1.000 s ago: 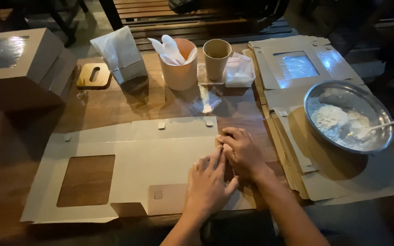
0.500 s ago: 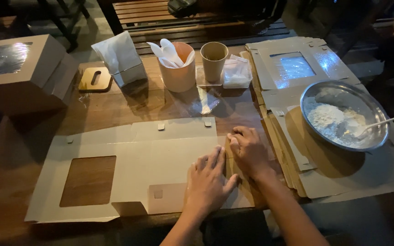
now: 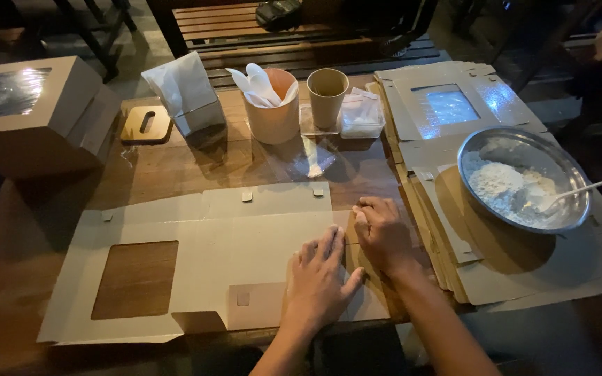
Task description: Assembling a cardboard pastry box by folding a flat template along pre-scored lines and securing the flaps.
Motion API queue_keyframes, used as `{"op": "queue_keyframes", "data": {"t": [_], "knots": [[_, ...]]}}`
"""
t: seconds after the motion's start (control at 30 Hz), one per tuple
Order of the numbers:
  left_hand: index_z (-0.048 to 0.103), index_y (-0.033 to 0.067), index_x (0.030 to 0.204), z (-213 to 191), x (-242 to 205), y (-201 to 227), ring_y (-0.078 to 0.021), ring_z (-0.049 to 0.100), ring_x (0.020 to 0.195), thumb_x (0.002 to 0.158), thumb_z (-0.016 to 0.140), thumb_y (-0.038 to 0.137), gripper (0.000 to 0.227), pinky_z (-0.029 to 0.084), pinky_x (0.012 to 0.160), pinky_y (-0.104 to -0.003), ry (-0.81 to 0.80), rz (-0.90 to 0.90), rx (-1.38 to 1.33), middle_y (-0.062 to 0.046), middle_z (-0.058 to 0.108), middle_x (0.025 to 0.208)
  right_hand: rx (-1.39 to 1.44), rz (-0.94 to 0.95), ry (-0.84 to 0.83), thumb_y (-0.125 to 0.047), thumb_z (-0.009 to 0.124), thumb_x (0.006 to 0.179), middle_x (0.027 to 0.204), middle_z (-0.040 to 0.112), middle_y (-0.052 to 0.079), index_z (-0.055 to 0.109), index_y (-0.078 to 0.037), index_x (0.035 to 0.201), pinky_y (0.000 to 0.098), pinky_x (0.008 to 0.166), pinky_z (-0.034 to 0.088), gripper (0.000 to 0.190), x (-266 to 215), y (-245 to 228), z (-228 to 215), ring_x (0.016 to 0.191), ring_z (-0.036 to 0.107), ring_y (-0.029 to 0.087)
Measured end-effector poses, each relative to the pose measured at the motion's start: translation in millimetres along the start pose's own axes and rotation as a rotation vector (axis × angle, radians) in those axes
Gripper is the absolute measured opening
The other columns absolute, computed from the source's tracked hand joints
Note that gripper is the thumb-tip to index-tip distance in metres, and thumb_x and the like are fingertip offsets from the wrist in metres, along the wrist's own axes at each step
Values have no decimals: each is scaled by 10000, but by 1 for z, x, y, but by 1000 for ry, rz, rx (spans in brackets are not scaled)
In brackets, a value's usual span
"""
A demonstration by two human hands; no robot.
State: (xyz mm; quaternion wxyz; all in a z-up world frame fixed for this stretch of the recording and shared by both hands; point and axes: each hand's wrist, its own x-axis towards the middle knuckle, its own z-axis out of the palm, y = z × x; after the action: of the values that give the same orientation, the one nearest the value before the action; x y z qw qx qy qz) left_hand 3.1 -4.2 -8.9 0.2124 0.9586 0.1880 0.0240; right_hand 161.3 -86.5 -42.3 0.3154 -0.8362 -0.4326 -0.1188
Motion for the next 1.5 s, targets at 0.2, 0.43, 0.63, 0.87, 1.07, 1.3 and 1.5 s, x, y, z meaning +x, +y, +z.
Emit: {"op": "queue_keyframes", "data": {"t": [0.2,0.43,0.63,0.87,1.07,1.3,1.5], "knots": [[368,97,1566,2,0,-1,-353,411,1299,954,545,573,795,391,975,-512,38,23,-5,-94,357,1625,8,-15,17,-211,490,1002,1127,729,139,757,-7,1046,467,820,540,339,1,2,1,1051,615,328],[298,110,1596,-13,-1,5,-348,354,1363,988,500,572,790,346,1028,-529,-63,-15,-5,-89,293,1658,0,-20,17,-224,471,1000,1144,726,162,744,11,1074,483,860,518,367,1,0,0,1054,611,348],[251,113,1614,-16,-1,6,-348,319,1382,998,480,560,795,307,1075,-528,-134,-36,-50,-86,252,1676,25,-28,42,-178,536,983,1118,739,154,753,19,1032,481,848,538,297,1,1,0,1035,619,341],[296,106,1594,-14,0,4,-365,352,1363,990,487,566,783,319,1059,-532,-75,-9,-18,-98,287,1658,56,-74,-42,-188,531,981,1174,714,142,770,-30,1103,489,901,519,311,1,5,1,1082,601,331],[292,96,1599,-15,-2,5,-353,381,1336,980,511,550,798,350,1027,-522,-45,8,7,-109,322,1641,60,-132,-180,-262,521,997,1286,640,88,752,-152,1209,540,979,430,332,3,4,-1,1176,548,327],[359,86,1562,-5,2,-1,-354,407,1319,956,522,559,786,388,997,-519,8,17,22,-97,348,1633,-23,-183,-191,-298,509,1006,1339,591,78,736,-200,1245,551,923,459,343,5,-8,-5,1141,557,337],[477,79,1522,-8,-3,0,-354,514,1243,934,610,509,740,461,965,-555,98,44,4,-129,485,1501,-118,-113,-68,-382,567,1043,1264,629,72,759,-213,1149,441,1000,502,277,-11,29,16,1214,599,319]]}}
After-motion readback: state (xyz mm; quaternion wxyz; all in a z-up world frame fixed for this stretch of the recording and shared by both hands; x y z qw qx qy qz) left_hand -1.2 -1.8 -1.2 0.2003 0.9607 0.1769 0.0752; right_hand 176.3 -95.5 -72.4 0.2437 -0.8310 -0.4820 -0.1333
